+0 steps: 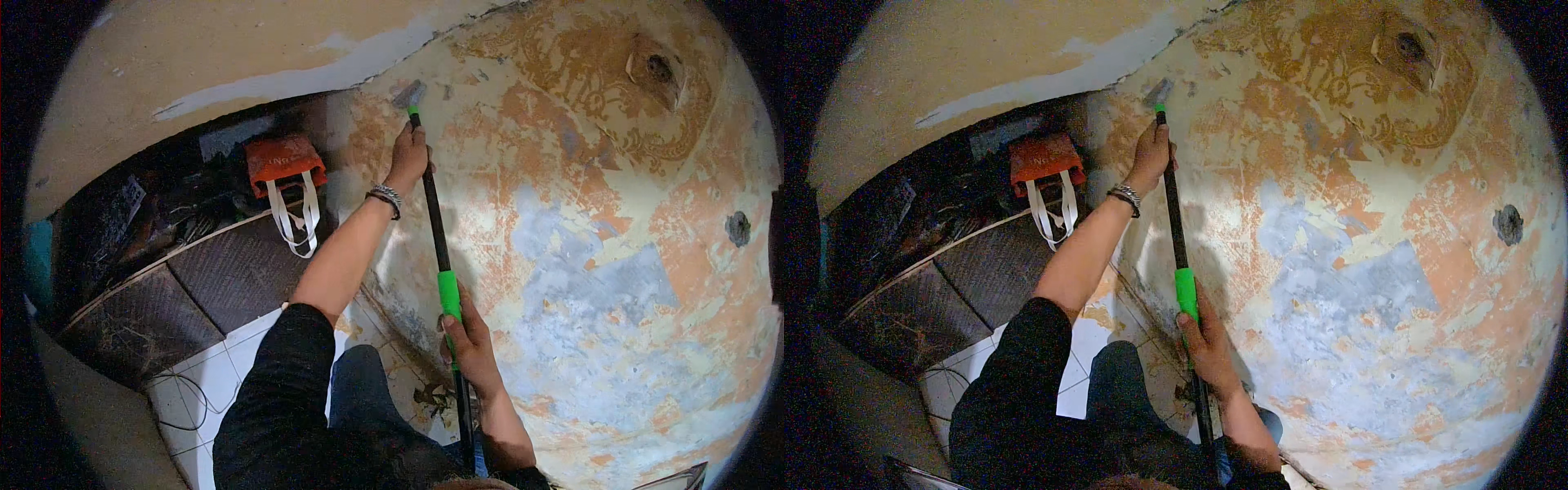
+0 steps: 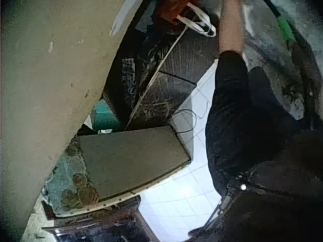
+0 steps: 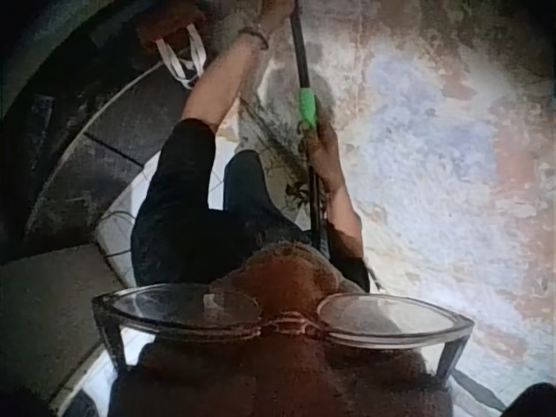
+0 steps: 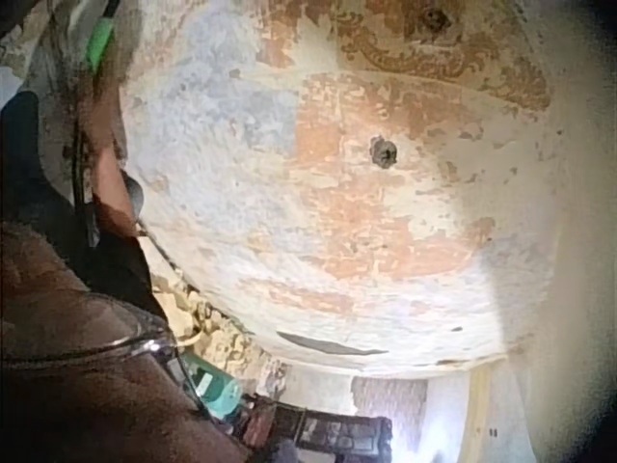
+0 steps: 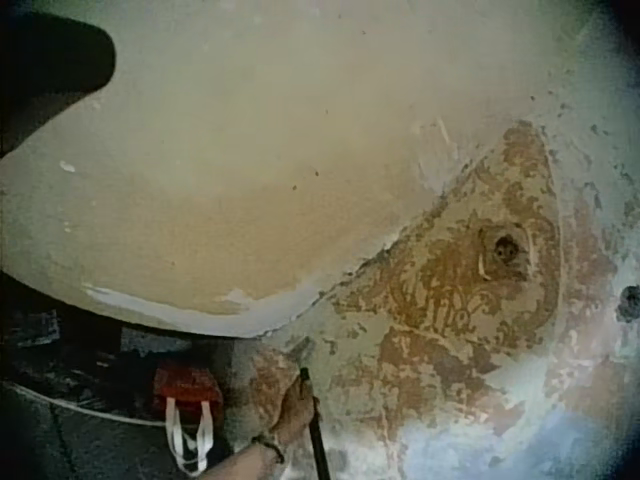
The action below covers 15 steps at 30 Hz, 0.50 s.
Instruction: Scraping old wallpaper and debris from a wall using a long-handled scraper.
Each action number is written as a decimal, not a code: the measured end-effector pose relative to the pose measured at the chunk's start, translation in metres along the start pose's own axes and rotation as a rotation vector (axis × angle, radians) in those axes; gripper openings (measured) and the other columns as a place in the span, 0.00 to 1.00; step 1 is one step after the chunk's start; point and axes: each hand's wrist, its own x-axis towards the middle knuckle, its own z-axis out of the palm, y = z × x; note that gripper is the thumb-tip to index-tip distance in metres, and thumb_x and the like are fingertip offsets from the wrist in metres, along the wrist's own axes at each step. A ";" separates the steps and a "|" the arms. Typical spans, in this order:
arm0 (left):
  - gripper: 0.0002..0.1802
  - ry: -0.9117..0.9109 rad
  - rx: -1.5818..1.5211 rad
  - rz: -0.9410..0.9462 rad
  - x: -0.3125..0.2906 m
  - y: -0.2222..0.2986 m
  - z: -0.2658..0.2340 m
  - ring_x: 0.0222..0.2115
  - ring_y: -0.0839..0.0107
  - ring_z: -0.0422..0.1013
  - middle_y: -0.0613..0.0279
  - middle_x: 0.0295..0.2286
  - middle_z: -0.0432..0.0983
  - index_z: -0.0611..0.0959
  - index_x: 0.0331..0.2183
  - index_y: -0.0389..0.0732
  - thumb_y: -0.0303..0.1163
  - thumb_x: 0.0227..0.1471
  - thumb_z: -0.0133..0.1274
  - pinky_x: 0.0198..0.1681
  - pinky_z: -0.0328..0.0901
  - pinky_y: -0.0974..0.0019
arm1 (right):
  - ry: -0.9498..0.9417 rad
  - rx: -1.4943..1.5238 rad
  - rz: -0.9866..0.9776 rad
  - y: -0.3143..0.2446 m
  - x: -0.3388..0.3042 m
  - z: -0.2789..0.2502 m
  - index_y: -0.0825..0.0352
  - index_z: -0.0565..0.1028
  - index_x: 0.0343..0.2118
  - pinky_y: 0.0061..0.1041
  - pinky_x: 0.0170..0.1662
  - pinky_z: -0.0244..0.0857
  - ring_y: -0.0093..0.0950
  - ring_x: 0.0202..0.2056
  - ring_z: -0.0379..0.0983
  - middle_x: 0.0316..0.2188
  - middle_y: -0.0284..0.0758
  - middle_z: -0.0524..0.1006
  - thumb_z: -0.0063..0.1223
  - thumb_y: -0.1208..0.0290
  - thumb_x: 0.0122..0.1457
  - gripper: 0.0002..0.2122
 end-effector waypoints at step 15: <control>0.32 -0.207 0.041 0.387 -0.076 0.019 0.062 0.29 0.71 0.69 0.57 0.33 0.72 0.50 0.63 0.39 0.35 0.61 0.41 0.33 0.66 0.67 | 0.143 -0.019 -0.084 -0.017 -0.104 -0.022 0.61 0.45 0.66 0.18 0.23 0.60 0.17 0.21 0.65 0.29 0.31 0.70 0.42 0.66 0.63 0.30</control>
